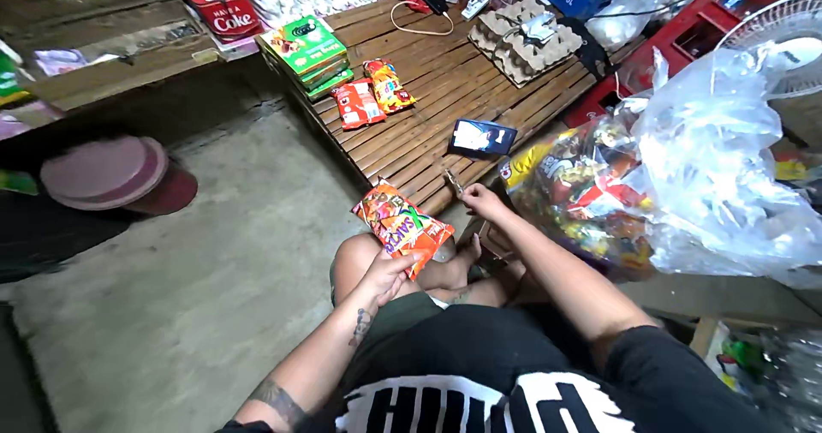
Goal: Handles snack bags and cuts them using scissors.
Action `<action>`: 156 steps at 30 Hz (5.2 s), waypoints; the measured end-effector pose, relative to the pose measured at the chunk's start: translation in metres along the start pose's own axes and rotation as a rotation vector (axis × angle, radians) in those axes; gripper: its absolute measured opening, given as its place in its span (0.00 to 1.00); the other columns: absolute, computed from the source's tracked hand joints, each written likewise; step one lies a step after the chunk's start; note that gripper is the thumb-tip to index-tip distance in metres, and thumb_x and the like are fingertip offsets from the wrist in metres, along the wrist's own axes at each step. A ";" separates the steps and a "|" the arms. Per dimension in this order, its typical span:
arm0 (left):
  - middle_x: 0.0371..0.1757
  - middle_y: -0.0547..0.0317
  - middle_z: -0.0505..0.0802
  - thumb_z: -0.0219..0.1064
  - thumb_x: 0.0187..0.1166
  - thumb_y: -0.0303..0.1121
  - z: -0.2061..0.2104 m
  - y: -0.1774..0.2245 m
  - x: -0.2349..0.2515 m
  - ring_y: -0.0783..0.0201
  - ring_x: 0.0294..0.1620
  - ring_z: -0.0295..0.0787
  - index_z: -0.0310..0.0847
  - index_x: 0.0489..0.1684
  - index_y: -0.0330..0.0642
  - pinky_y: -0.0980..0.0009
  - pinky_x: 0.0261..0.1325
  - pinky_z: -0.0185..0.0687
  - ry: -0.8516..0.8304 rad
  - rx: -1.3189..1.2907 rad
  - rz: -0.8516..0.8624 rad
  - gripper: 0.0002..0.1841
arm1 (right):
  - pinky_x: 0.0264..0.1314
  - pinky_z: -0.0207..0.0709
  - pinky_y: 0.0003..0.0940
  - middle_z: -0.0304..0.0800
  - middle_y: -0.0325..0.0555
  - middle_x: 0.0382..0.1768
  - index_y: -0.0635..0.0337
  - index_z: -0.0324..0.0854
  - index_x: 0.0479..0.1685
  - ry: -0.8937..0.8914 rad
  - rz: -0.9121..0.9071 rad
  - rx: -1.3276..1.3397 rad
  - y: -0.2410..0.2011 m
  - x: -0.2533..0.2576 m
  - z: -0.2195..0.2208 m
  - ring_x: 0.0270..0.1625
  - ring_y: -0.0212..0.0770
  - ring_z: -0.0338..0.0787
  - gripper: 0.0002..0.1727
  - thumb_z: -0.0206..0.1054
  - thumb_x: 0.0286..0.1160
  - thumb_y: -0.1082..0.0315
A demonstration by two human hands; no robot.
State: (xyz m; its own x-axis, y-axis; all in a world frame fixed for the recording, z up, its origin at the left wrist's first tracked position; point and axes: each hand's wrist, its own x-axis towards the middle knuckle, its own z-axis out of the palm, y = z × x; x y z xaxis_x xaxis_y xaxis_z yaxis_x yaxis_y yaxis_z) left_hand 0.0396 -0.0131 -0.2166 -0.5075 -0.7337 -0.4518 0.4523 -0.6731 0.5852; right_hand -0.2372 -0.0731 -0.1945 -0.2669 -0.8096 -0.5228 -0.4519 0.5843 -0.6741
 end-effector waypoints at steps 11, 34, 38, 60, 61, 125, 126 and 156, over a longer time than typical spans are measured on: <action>0.51 0.50 0.94 0.76 0.62 0.17 0.056 0.005 -0.055 0.61 0.53 0.93 0.74 0.63 0.30 0.64 0.60 0.91 -0.127 0.335 0.068 0.27 | 0.50 0.90 0.47 0.88 0.36 0.41 0.49 0.81 0.51 -0.372 -0.095 1.105 0.084 -0.204 -0.027 0.43 0.39 0.90 0.19 0.65 0.56 0.74; 0.48 0.53 0.94 0.75 0.74 0.41 0.156 -0.038 -0.146 0.62 0.47 0.94 0.74 0.63 0.42 0.67 0.52 0.91 -0.479 0.161 -0.120 0.23 | 0.46 0.91 0.35 0.92 0.49 0.42 0.65 0.68 0.61 0.035 -0.290 1.271 0.066 -0.342 -0.017 0.39 0.39 0.94 0.16 0.64 0.78 0.79; 0.54 0.50 0.94 0.76 0.68 0.60 0.151 -0.039 -0.135 0.58 0.52 0.94 0.77 0.65 0.42 0.64 0.55 0.91 -0.541 0.138 -0.177 0.35 | 0.49 0.91 0.36 0.92 0.50 0.43 0.66 0.68 0.62 0.096 -0.330 1.317 0.060 -0.332 -0.016 0.41 0.41 0.95 0.17 0.65 0.78 0.79; 0.43 0.50 0.94 0.63 0.81 0.19 0.164 -0.038 -0.143 0.61 0.43 0.95 0.75 0.57 0.32 0.66 0.52 0.92 -0.246 0.262 -0.098 0.10 | 0.58 0.90 0.36 0.91 0.51 0.47 0.70 0.68 0.63 0.234 -0.383 1.096 0.059 -0.321 0.000 0.49 0.40 0.94 0.22 0.70 0.71 0.80; 0.44 0.49 0.95 0.63 0.81 0.19 0.164 -0.038 -0.144 0.60 0.43 0.95 0.75 0.57 0.31 0.65 0.53 0.93 -0.247 0.253 -0.103 0.10 | 0.57 0.90 0.36 0.91 0.51 0.47 0.70 0.67 0.62 0.232 -0.392 1.092 0.060 -0.321 0.000 0.49 0.40 0.94 0.22 0.70 0.72 0.80; 0.52 0.50 0.92 0.64 0.78 0.21 0.144 -0.045 -0.130 0.64 0.56 0.91 0.71 0.63 0.28 0.67 0.67 0.86 -0.110 0.258 0.409 0.16 | 0.24 0.75 0.14 0.97 0.45 0.50 0.51 0.60 0.69 -0.390 -0.291 0.693 0.071 -0.332 -0.039 0.43 0.29 0.96 0.20 0.57 0.81 0.69; 0.52 0.50 0.92 0.64 0.78 0.21 0.145 -0.045 -0.130 0.64 0.56 0.91 0.71 0.63 0.28 0.67 0.67 0.86 -0.112 0.256 0.406 0.16 | 0.25 0.76 0.15 0.97 0.45 0.52 0.52 0.60 0.70 -0.398 -0.289 0.703 0.071 -0.333 -0.040 0.45 0.29 0.96 0.21 0.56 0.80 0.70; 0.45 0.60 0.95 0.63 0.79 0.21 0.141 -0.040 -0.135 0.69 0.50 0.92 0.75 0.56 0.33 0.68 0.63 0.86 -0.207 0.217 0.567 0.11 | 0.21 0.77 0.17 0.96 0.34 0.41 0.58 0.77 0.68 -0.485 -0.335 0.295 0.041 -0.319 -0.063 0.33 0.24 0.92 0.16 0.54 0.88 0.65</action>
State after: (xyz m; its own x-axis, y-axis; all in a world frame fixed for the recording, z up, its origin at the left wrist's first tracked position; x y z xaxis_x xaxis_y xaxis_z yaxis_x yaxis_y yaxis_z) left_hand -0.0132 0.1259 -0.0836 -0.3737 -0.9228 0.0943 0.5445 -0.1359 0.8277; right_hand -0.2241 0.2052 -0.0225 0.2923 -0.8735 -0.3892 -0.1729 0.3520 -0.9199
